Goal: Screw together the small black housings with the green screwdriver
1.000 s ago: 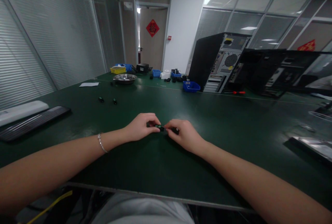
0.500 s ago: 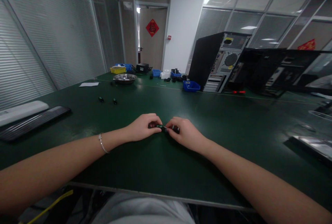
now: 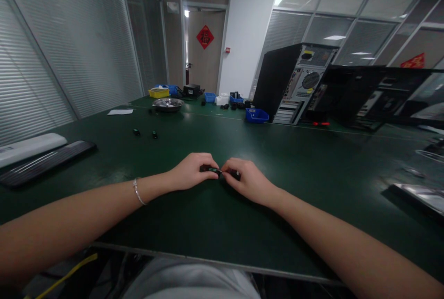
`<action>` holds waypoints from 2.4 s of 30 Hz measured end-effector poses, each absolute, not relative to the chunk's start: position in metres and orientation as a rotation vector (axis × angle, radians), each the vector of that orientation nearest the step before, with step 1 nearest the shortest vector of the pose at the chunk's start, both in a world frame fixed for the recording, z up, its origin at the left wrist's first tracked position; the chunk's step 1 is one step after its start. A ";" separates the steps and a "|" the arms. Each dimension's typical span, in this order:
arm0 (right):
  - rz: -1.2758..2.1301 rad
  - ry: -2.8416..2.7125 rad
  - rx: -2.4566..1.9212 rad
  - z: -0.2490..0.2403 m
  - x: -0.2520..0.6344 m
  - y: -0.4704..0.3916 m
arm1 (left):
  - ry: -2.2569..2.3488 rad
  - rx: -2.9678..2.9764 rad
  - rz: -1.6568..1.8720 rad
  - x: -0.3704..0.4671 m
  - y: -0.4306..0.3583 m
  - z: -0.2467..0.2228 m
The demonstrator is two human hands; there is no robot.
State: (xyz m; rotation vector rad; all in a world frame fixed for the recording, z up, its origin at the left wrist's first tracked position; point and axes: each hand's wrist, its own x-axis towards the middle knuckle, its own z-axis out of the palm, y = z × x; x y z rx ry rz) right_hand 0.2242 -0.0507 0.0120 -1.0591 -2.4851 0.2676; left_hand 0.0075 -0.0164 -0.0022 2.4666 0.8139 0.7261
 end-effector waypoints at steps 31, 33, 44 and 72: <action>0.243 -2.450 -1.035 0.010 0.227 -0.050 | 0.829 2.436 0.821 0.009 -0.018 0.001; 0.240 -2.453 -1.038 0.009 0.226 -0.050 | 0.822 2.461 0.834 0.009 -0.018 0.001; 0.254 -2.459 -1.019 0.010 0.223 -0.052 | 0.741 2.538 0.873 0.009 -0.021 0.000; 0.402 -2.412 -1.205 0.009 0.237 -0.042 | 0.773 2.604 0.577 -0.004 -0.015 0.017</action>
